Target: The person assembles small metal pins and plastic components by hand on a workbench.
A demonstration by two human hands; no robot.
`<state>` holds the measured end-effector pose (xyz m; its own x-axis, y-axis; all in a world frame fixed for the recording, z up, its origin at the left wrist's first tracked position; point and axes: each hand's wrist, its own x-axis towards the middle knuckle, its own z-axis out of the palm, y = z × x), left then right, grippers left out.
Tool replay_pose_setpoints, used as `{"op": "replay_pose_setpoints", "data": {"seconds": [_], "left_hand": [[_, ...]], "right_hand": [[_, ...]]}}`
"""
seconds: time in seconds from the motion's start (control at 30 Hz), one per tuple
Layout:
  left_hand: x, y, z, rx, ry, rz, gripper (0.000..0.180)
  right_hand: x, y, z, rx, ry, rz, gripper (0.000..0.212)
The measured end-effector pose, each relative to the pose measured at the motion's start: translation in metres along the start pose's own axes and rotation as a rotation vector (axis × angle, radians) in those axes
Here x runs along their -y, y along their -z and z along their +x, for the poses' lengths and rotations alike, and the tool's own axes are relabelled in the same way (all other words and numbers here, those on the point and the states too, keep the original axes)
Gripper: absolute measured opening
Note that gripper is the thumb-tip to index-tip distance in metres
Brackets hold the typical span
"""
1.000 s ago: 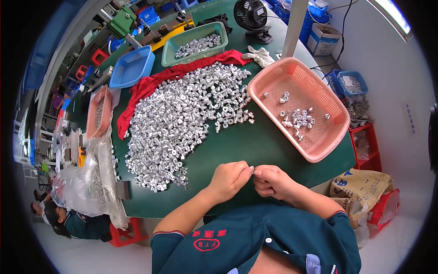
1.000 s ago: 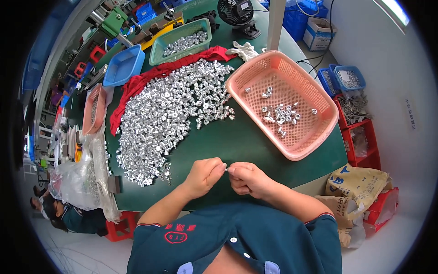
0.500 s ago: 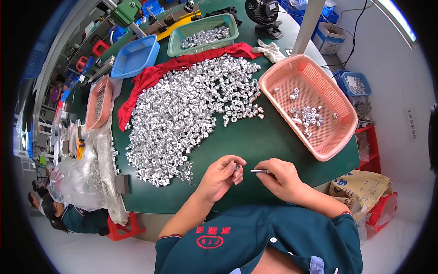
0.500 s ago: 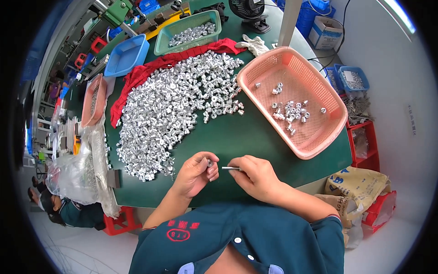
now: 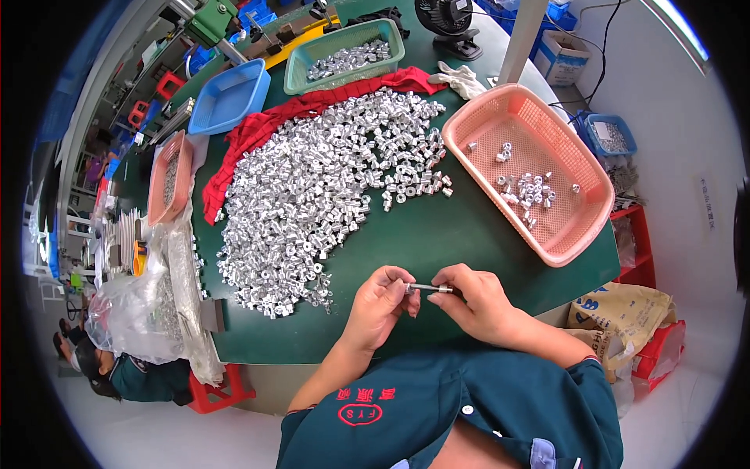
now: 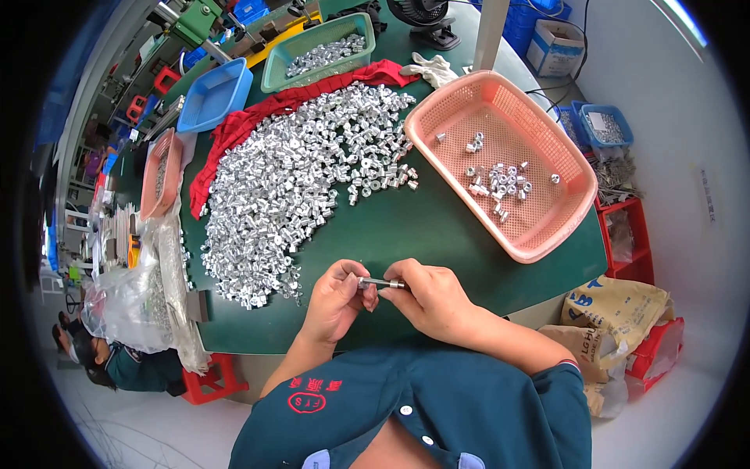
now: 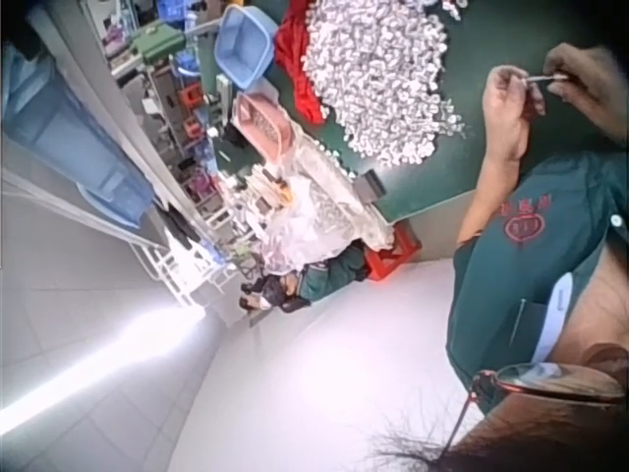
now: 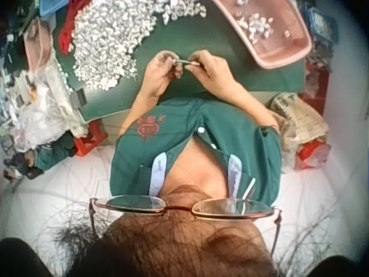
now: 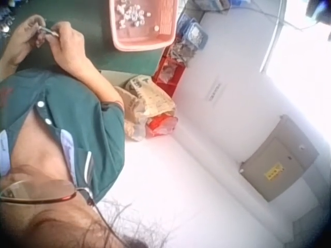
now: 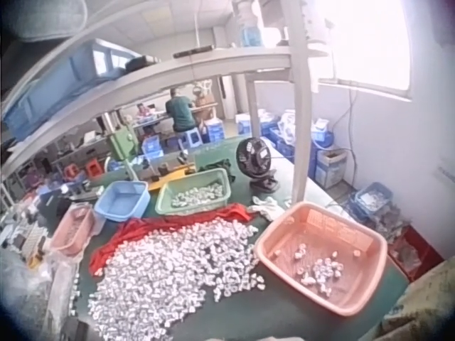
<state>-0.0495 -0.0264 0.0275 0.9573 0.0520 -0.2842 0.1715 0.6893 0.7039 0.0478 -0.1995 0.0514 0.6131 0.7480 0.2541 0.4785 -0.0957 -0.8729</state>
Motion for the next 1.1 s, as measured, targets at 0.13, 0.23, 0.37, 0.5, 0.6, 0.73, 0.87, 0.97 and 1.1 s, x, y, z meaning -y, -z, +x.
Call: {"op": "replay_pose_setpoints", "data": {"seconds": [0.13,0.23,0.37,0.5,0.6,0.73,0.87,0.97,1.1], "left_hand": [[0.000,0.000,-0.002,-0.037,-0.034,0.107,0.020],[0.003,0.001,-0.002,-0.033,-0.058,0.126,0.020],[0.003,-0.001,-0.003,-0.041,-0.072,0.159,0.020],[0.004,0.000,-0.003,-0.028,-0.091,0.163,0.020],[0.004,0.001,-0.003,-0.015,-0.105,0.164,0.020],[0.003,0.000,-0.003,0.025,-0.108,0.157,0.023],[0.001,-0.002,-0.003,0.022,-0.108,0.362,0.026],[0.001,0.001,-0.004,0.040,-0.167,0.667,0.027],[0.004,-0.001,-0.002,-0.004,-0.204,0.748,0.029]], "right_hand": [[0.004,0.003,0.000,0.026,-0.023,-0.016,0.023],[0.004,0.004,0.000,0.054,-0.020,-0.049,0.020],[0.005,0.006,0.000,0.046,0.000,-0.053,0.020],[0.003,0.005,-0.002,0.050,-0.013,-0.039,0.021],[0.001,0.004,-0.003,0.039,0.002,-0.020,0.018],[0.000,0.004,-0.004,0.039,-0.021,0.005,0.016],[0.000,0.005,-0.003,0.041,-0.141,0.111,0.018],[-0.003,0.003,-0.002,0.047,-0.122,0.118,0.016],[-0.005,0.002,-0.001,0.007,0.035,-0.001,0.017]]}}
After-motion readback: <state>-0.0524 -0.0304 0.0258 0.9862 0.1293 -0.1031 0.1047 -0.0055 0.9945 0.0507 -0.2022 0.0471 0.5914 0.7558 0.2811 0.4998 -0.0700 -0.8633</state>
